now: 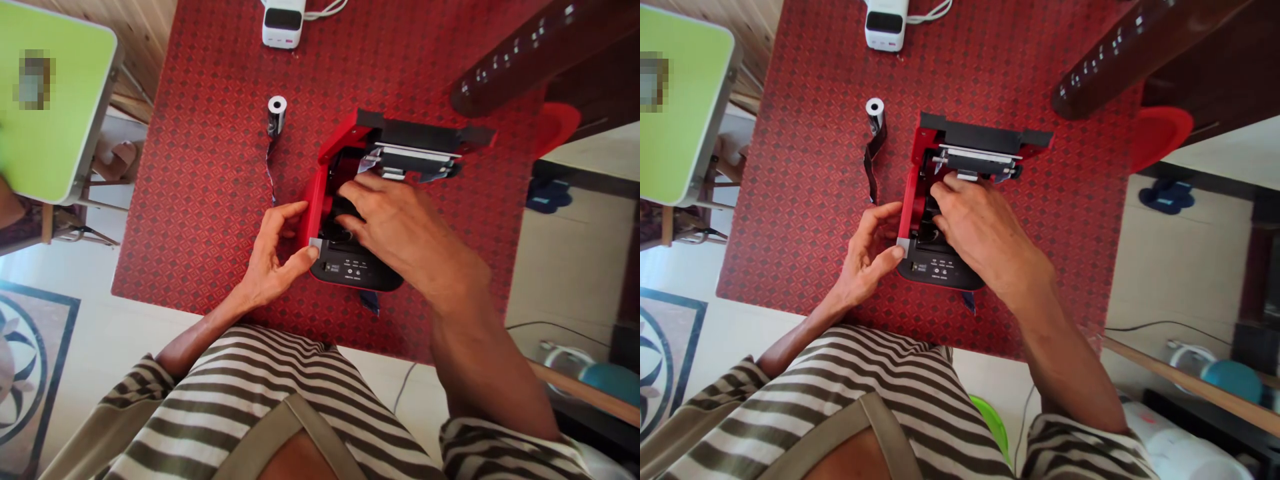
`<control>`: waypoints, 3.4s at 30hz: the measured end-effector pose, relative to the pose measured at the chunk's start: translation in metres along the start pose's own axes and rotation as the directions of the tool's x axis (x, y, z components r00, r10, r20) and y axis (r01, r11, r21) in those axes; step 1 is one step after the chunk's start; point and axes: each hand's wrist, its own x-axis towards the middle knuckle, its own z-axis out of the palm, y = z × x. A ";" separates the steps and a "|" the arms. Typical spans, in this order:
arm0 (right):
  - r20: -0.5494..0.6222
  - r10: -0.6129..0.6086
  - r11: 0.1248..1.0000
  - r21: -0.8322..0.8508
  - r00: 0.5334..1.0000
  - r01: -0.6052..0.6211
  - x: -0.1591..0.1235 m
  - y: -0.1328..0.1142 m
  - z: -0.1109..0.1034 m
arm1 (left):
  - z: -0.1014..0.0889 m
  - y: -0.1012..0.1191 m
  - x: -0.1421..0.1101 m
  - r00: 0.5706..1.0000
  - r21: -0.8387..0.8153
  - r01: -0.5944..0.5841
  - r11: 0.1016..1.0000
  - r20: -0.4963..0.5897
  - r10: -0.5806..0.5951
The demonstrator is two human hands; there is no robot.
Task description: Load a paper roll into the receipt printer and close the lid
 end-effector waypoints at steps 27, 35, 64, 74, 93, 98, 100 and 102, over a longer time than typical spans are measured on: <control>-0.440 0.254 0.910 0.411 0.862 -0.058 -0.077 0.001 -0.059 | -0.003 -0.012 0.004 0.998 0.037 -0.056 0.998 -0.026 0.057; -0.617 0.776 0.618 0.785 0.131 0.036 -0.078 0.128 0.041 | -0.013 -0.017 0.008 0.989 0.093 -0.146 0.985 0.006 0.146; -0.382 0.717 0.618 0.736 0.582 -0.278 -0.128 0.034 0.079 | -0.013 -0.007 0.018 0.975 0.026 -0.221 0.975 0.034 0.220; -0.257 0.680 0.558 0.789 0.687 -0.258 -0.119 -0.001 0.089 | -0.016 -0.010 0.013 0.983 0.083 -0.183 0.980 0.046 0.180; -0.082 -0.037 0.971 0.234 0.996 0.056 -0.028 0.010 -0.022 | -0.002 -0.006 -0.001 0.997 0.050 -0.071 0.996 0.019 0.070; -0.006 0.027 0.981 0.192 1.000 -0.025 -0.015 0.007 -0.018 | -0.002 -0.005 -0.002 0.997 0.052 -0.076 0.996 0.026 0.075; 0.018 0.059 0.977 0.203 0.998 -0.062 -0.011 0.006 -0.013 | -0.002 -0.005 -0.003 0.996 0.051 -0.080 0.995 0.032 0.078; 0.007 0.096 0.966 0.240 0.995 -0.095 -0.008 0.006 -0.005 | -0.002 -0.004 -0.003 0.996 0.051 -0.080 0.995 0.034 0.079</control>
